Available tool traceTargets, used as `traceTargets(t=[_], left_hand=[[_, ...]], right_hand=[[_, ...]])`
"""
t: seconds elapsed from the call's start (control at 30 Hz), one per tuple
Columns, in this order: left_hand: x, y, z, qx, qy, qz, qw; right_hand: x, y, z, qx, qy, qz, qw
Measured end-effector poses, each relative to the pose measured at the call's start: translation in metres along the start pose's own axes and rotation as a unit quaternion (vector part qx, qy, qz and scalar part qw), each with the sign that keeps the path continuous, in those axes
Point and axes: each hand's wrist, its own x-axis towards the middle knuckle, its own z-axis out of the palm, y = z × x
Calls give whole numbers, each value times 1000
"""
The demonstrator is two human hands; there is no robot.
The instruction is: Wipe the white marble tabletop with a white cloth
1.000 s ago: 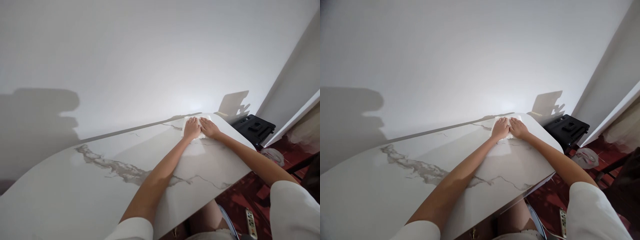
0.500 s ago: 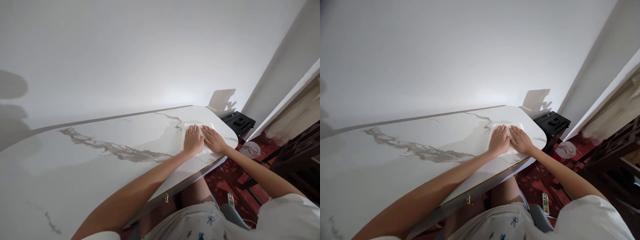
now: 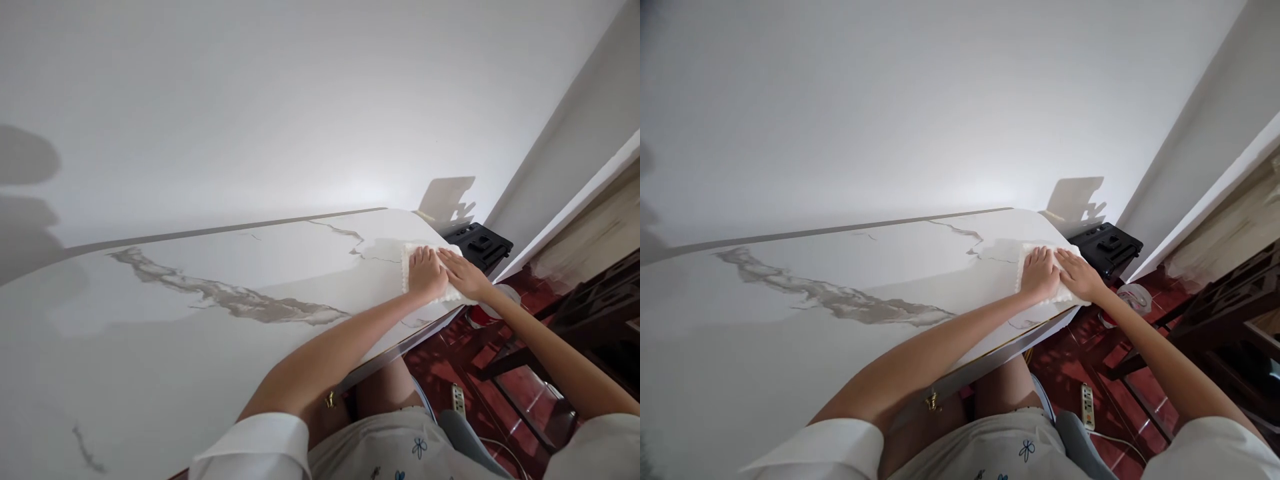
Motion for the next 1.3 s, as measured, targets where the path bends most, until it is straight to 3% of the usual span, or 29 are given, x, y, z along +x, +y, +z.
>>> traceTargets(t=[0.23,0.47,0.67,0.97,1.3], left_hand=[[67,-22,11,43,47,43,997],[118,-51,10,57,62,39,996],[152,-76,6,55,76,19,995],[180,-108,-2,71,72,-15,995],[183,-113,-5,101,71,-59,991]], right_hand=[[60,49,19,-3,-15,32,999],[120,64,26,-10,-41,66,997],[168,78,40,4,-19,50,999],[218,82,60,12,-8,26,1000],[238,87,69,40,-11,-33,999]])
